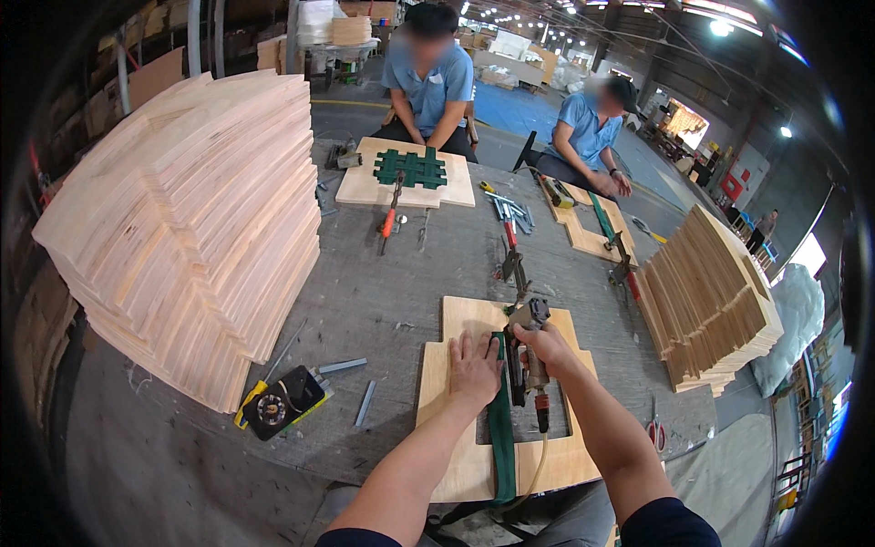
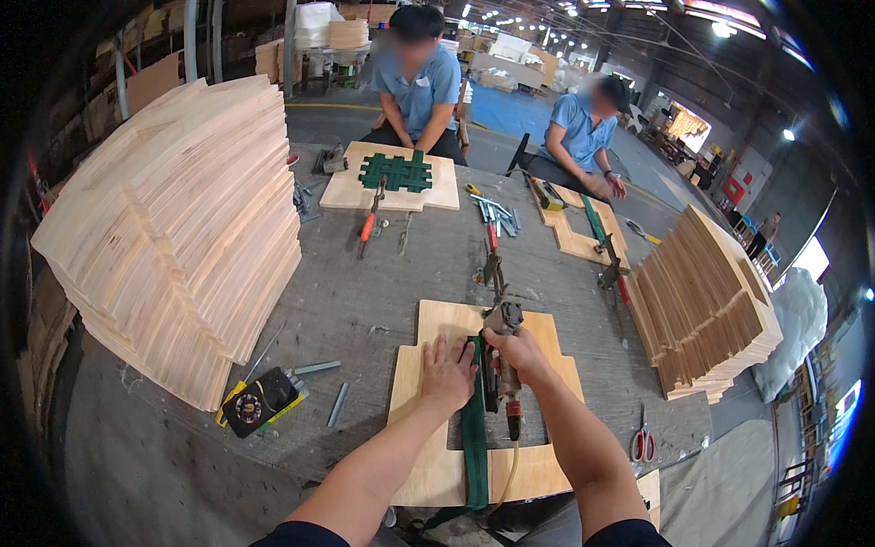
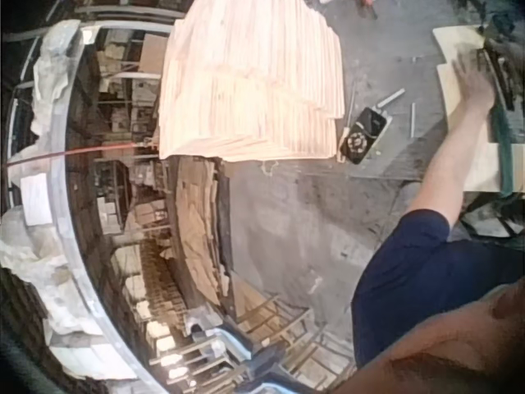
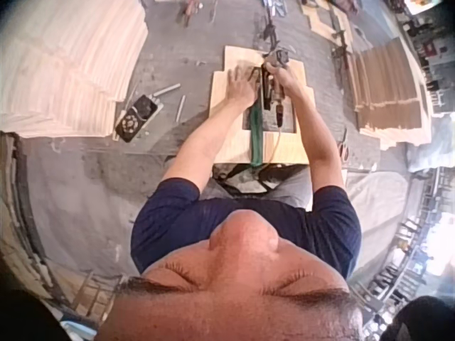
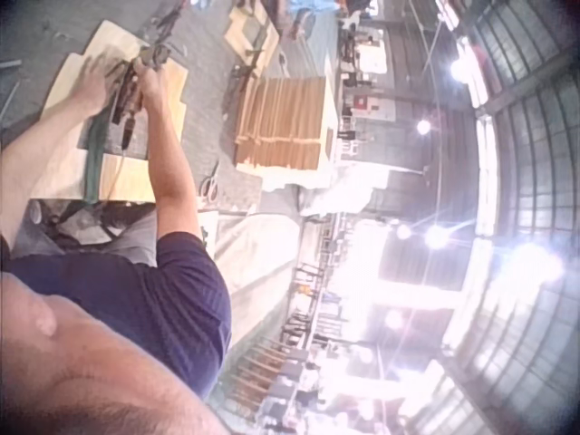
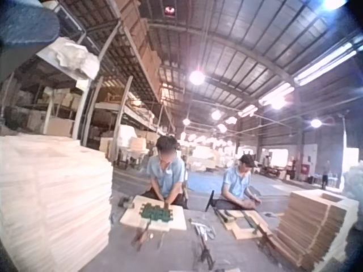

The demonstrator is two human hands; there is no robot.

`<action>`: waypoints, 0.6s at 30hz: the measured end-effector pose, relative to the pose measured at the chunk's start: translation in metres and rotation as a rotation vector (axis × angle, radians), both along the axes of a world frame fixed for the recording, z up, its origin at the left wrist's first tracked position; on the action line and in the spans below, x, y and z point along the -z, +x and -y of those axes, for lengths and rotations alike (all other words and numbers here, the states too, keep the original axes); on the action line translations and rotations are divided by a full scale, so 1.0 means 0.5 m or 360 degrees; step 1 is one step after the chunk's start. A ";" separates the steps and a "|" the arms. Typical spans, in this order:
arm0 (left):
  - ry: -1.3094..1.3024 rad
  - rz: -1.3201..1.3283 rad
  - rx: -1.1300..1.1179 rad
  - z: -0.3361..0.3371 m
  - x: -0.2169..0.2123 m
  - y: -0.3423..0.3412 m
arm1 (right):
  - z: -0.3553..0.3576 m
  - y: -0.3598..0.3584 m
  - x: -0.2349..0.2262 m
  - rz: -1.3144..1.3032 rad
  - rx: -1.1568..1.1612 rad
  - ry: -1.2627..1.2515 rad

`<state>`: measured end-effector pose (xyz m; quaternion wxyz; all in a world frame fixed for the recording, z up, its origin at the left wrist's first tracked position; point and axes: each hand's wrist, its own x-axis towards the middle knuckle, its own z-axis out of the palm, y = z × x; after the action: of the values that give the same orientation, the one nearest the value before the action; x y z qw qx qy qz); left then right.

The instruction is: The person assembles a wooden frame by attaching green plastic strips to a square wooden board. They position the strips and use a nail gun to fasten them in place, repeating the process to form a grid pattern.

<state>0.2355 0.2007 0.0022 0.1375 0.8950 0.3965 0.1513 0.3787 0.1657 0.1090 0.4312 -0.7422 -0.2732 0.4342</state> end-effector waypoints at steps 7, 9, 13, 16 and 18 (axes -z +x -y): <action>0.0039 -0.0036 -0.0022 -0.005 0.008 -0.004 | -0.024 -0.017 0.025 0.0035 -0.0032 0.0000; 0.0059 -0.0010 -0.0022 -0.005 0.009 -0.004 | -0.026 -0.017 0.035 0.0071 -0.0034 0.0014; 0.0029 0.0017 0.0013 -0.002 0.003 -0.005 | -0.022 -0.006 0.050 0.0158 -0.0058 0.0045; 0.0002 0.0088 -0.0048 -0.008 0.002 -0.016 | -0.027 -0.021 0.039 0.0107 -0.0069 0.0094; -0.0029 0.0159 -0.0072 -0.011 0.001 -0.023 | -0.032 -0.028 0.035 0.0066 -0.0064 0.0097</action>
<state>0.2241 0.2060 0.0018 0.1618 0.8759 0.4106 0.1951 0.3646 0.1815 0.0917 0.4391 -0.7320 -0.3100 0.4187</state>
